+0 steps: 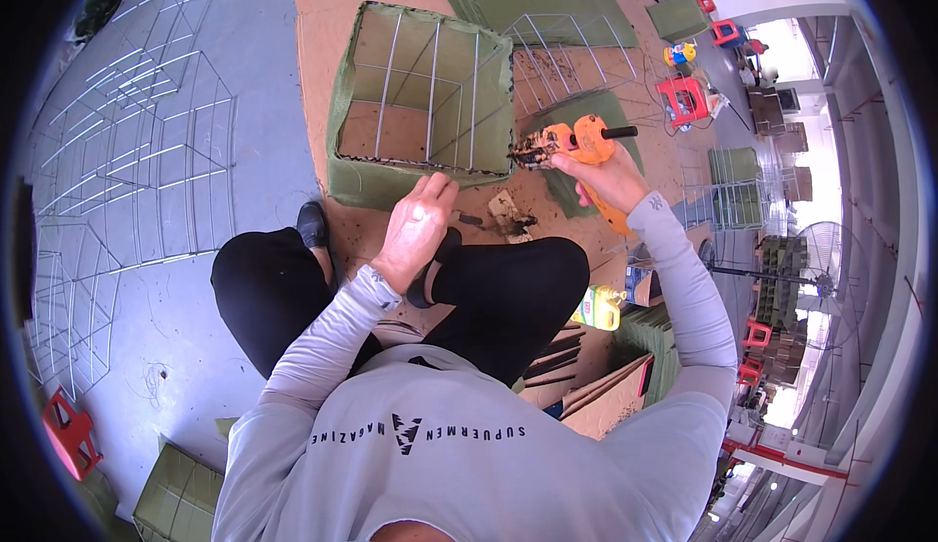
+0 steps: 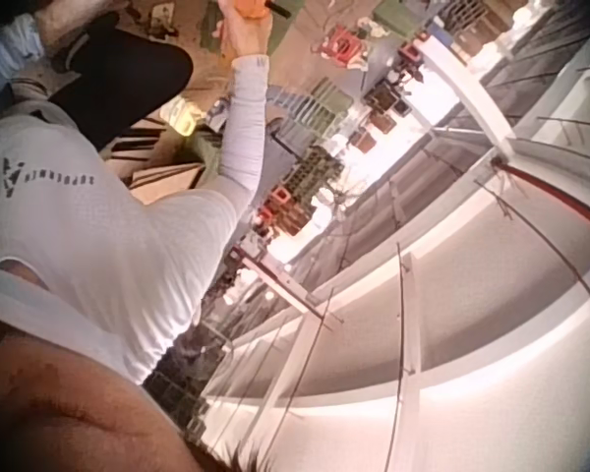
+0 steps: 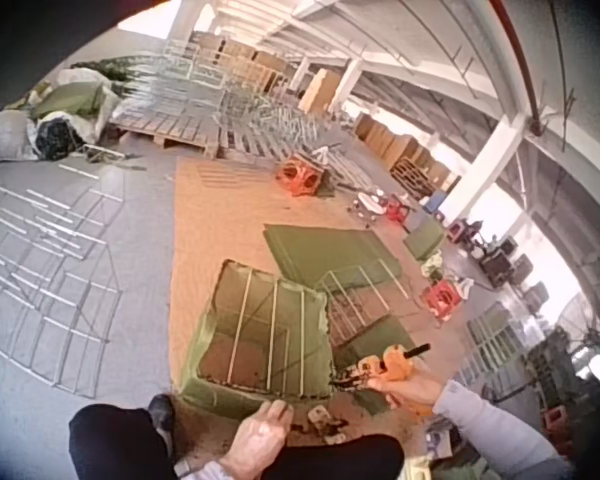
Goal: Assembling wire frames and attaching green fabric covers using a hot glue gun.
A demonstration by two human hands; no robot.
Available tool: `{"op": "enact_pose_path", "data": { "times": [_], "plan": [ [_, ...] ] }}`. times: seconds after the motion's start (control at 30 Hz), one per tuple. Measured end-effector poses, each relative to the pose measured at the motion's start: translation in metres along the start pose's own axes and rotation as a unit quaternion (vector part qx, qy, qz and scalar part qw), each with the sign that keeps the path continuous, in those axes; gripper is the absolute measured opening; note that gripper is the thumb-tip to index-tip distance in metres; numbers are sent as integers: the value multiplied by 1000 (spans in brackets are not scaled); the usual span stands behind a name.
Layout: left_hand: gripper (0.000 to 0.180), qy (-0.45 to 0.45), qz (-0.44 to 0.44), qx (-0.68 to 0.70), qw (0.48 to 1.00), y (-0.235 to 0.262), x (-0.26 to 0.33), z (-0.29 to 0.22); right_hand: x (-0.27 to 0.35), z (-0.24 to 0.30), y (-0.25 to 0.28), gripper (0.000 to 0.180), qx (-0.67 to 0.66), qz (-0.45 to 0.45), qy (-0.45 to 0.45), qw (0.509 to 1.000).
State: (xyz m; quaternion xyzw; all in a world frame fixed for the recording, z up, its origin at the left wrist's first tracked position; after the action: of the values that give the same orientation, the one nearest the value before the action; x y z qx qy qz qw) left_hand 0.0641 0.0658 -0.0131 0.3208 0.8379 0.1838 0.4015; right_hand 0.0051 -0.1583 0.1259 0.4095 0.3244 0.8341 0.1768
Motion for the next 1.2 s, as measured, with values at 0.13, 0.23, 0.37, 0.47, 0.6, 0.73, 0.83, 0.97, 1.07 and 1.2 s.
{"op": "enact_pose_path", "data": {
  "times": [0.13, 0.23, 0.37, 0.47, 0.6, 0.73, 0.83, 0.97, 1.07, 1.2],
  "plan": [
    [30, -1, 3, 4, 1000, 0, -1, 0, 5, 0, 1, 36, 28, 38, -22, 999],
    [31, 0, 8, 2, 1000, 0, -1, -1, 6, 1, 4, 35, 35, 54, -33, 997],
    [33, -3, 17, 2, 1000, -1, 0, -1, 6, 8, 7, 34, 41, 65, -36, 996],
    [35, 2, 31, 6, 1000, -2, 0, -1, 9, 8, 9, 34, 52, 63, -31, 996],
    [39, -3, 42, 4, 999, -2, 0, -2, 10, 3, 8, 35, 59, 59, -39, 996],
    [41, 7, 49, 12, 999, 0, -2, -3, 10, -2, 9, 35, 56, 67, -62, 994],
    [42, 7, 52, 11, 999, -1, -1, -2, 13, 2, 6, 33, 38, 57, -40, 997],
    [42, 10, 48, 11, 999, -1, -2, -2, 14, 0, 6, 32, 22, 60, -39, 997],
    [41, 15, 49, 17, 999, -1, -3, -1, 12, -6, 7, 32, 13, 63, -40, 997],
    [38, 19, 41, 17, 999, 1, -5, -1, 12, -8, 4, 31, -3, 68, -40, 997]
  ]
}}
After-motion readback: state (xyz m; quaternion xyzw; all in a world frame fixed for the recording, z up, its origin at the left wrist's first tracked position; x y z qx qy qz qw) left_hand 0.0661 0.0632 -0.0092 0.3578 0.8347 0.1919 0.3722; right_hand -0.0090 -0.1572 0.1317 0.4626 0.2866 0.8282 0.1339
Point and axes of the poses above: each hand's wrist, its own x-axis away from the middle knuckle, its own y-axis out of the back of the hand, z = x × y, the point moved 4 cm from there along -x, towards the middle knuckle, and after that the axes turned 12 degrees about -y, right-handed, at the moved point
